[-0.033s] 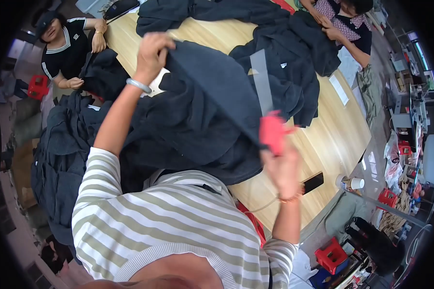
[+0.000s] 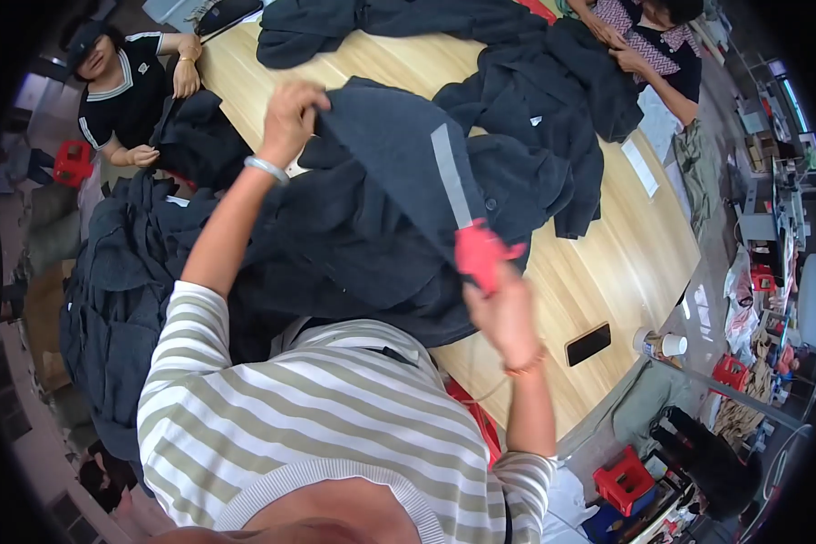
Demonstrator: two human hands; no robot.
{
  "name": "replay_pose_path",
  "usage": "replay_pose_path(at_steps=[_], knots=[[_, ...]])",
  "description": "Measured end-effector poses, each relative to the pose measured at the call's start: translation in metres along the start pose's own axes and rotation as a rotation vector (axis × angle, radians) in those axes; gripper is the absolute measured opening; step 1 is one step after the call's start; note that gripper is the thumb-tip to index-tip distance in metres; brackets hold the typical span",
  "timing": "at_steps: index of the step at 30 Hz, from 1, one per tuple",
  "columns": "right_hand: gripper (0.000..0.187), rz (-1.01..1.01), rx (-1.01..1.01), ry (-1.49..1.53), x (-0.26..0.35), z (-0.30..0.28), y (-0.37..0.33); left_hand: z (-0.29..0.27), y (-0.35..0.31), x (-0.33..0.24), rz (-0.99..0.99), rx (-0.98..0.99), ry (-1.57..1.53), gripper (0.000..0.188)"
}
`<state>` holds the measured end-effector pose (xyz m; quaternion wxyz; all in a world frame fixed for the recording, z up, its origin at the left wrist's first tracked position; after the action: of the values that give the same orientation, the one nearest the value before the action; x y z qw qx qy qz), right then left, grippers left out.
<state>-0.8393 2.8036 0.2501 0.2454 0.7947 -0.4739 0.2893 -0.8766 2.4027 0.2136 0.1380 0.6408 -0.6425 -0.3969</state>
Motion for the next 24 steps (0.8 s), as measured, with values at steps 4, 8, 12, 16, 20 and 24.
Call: replay_pose_path(at_steps=[4,8,12,16,20,24], knots=[[0.034,0.048,0.290,-0.263,-0.048,0.073,-0.037,0.022,-0.078,-0.036,-0.282,0.040,0.083,0.044],[0.025,0.159,0.145,-0.433,-0.047,0.044,-0.052,-0.008,-0.109,-0.125,-0.869,0.152,-1.002,0.025],[0.019,0.136,0.015,-0.373,-0.056,0.027,-0.043,0.032,-0.122,-0.152,-1.254,0.311,-1.180,0.036],[0.017,0.137,-0.161,-0.357,-0.044,0.018,-0.036,0.092,-0.119,-0.129,-1.625,0.249,-1.307,0.036],[0.025,0.279,-0.179,-0.204,-0.056,0.021,-0.023,0.108,-0.100,-0.132,-1.601,0.347,-1.464,0.019],[0.061,0.093,-0.356,0.002,-0.029,0.031,0.015,0.058,-0.018,-0.175,-1.166,0.269,-1.770,0.015]])
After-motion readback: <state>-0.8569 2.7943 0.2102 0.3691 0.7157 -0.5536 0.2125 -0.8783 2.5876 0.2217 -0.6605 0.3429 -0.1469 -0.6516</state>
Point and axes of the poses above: each hand's wrist, its own y-axis towards the middle knuckle, its own z-axis out of the palm, x = y × z, the point moved 3 cm from there along y, towards the middle knuckle, and after that the axes turned 7 degrees about -x, right-handed, at the moved point
